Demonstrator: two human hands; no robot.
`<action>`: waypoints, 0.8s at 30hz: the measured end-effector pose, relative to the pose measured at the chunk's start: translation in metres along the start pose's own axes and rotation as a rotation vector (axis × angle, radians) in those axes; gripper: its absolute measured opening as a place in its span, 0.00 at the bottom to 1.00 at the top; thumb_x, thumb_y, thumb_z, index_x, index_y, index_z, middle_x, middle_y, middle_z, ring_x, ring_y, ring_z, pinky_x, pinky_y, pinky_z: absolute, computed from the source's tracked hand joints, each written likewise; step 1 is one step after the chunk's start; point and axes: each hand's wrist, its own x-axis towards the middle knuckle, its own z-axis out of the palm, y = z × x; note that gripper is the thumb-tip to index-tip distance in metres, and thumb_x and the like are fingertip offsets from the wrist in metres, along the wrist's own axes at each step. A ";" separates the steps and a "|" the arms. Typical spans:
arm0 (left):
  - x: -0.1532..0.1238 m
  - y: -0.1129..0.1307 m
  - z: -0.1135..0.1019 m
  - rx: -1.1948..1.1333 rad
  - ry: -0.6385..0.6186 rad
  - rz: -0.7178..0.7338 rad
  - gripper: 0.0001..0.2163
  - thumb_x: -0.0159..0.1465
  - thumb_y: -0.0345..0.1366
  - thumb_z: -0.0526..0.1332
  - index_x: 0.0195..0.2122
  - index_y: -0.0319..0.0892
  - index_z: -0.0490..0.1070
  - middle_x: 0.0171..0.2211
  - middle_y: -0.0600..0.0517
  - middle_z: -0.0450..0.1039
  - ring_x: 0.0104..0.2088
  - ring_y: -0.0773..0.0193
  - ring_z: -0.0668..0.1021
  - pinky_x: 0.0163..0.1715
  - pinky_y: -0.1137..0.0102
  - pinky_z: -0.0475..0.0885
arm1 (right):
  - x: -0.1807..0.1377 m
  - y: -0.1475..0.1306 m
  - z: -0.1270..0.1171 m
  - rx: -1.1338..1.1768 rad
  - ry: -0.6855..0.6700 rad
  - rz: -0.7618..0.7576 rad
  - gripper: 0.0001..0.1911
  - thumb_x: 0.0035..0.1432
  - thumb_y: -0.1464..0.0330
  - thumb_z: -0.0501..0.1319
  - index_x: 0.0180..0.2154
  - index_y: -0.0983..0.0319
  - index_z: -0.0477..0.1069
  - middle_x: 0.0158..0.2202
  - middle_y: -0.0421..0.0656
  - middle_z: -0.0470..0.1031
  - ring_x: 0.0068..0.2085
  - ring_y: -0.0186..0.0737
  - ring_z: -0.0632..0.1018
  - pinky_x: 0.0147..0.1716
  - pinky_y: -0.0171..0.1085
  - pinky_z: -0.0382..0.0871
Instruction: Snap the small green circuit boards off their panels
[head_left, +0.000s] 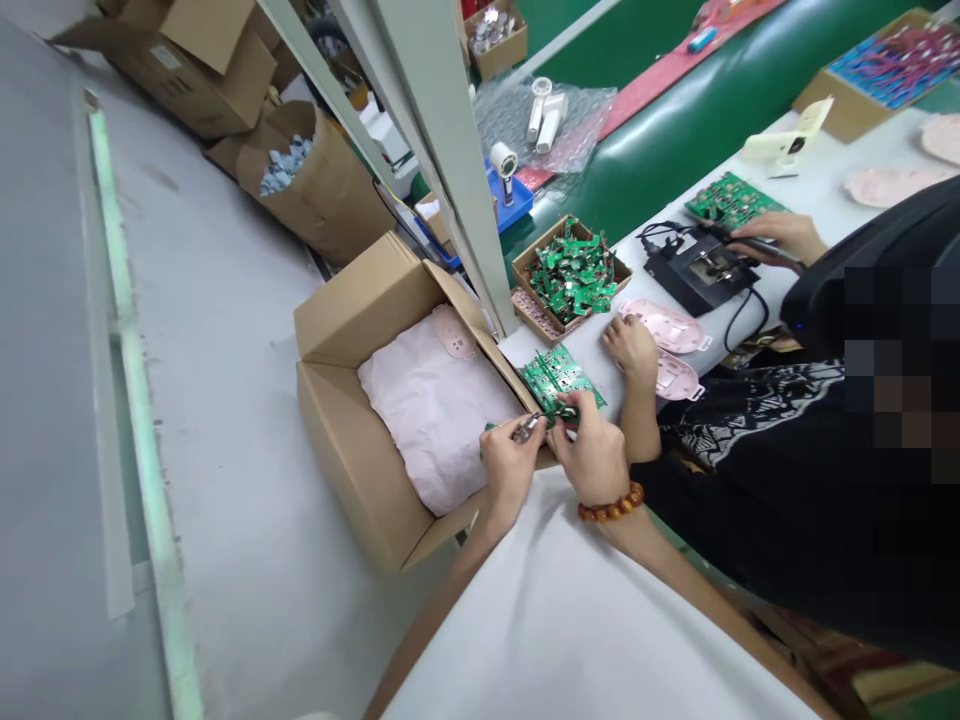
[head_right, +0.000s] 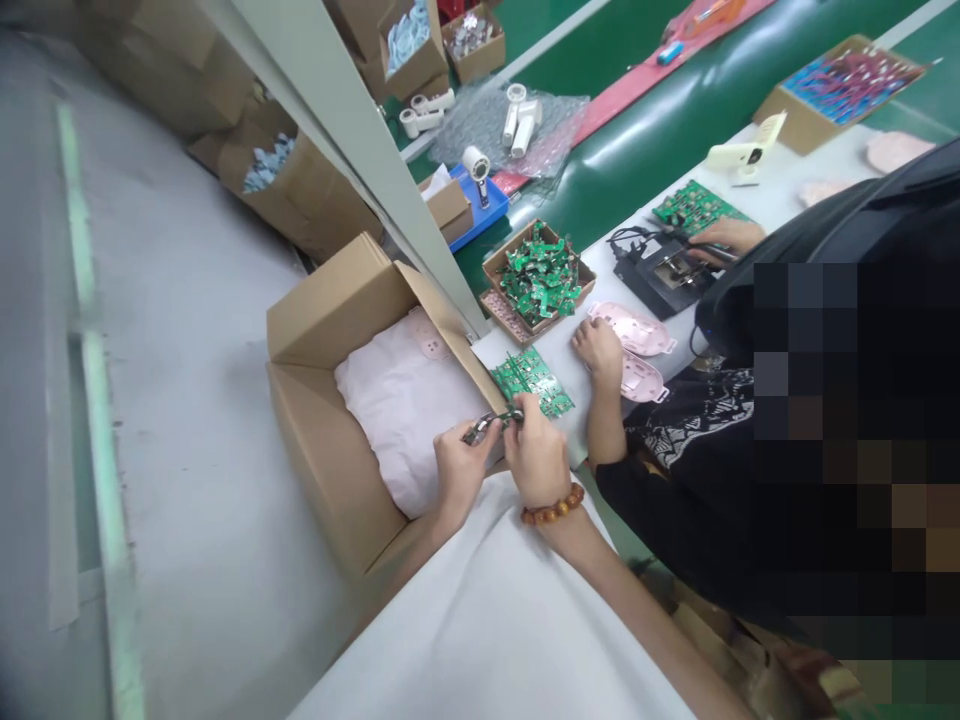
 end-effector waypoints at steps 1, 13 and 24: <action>-0.001 0.002 0.001 0.027 0.016 0.019 0.12 0.64 0.42 0.65 0.27 0.43 0.79 0.25 0.51 0.78 0.25 0.64 0.73 0.31 0.69 0.64 | 0.001 0.002 -0.001 -0.047 0.018 0.008 0.13 0.62 0.68 0.56 0.48 0.60 0.71 0.43 0.52 0.82 0.34 0.51 0.83 0.33 0.42 0.74; 0.149 0.029 0.047 -0.021 -0.016 0.053 0.08 0.67 0.38 0.63 0.32 0.41 0.77 0.28 0.52 0.78 0.31 0.63 0.75 0.34 0.72 0.67 | 0.165 0.040 0.006 0.157 0.424 0.082 0.08 0.58 0.64 0.61 0.39 0.60 0.71 0.44 0.51 0.73 0.45 0.49 0.76 0.51 0.50 0.72; 0.238 0.055 0.093 0.122 0.018 0.125 0.16 0.73 0.32 0.51 0.51 0.37 0.78 0.52 0.34 0.79 0.55 0.50 0.79 0.57 0.60 0.69 | 0.203 0.034 0.012 0.124 0.449 -0.099 0.17 0.58 0.70 0.56 0.49 0.63 0.73 0.53 0.54 0.77 0.48 0.49 0.77 0.51 0.48 0.72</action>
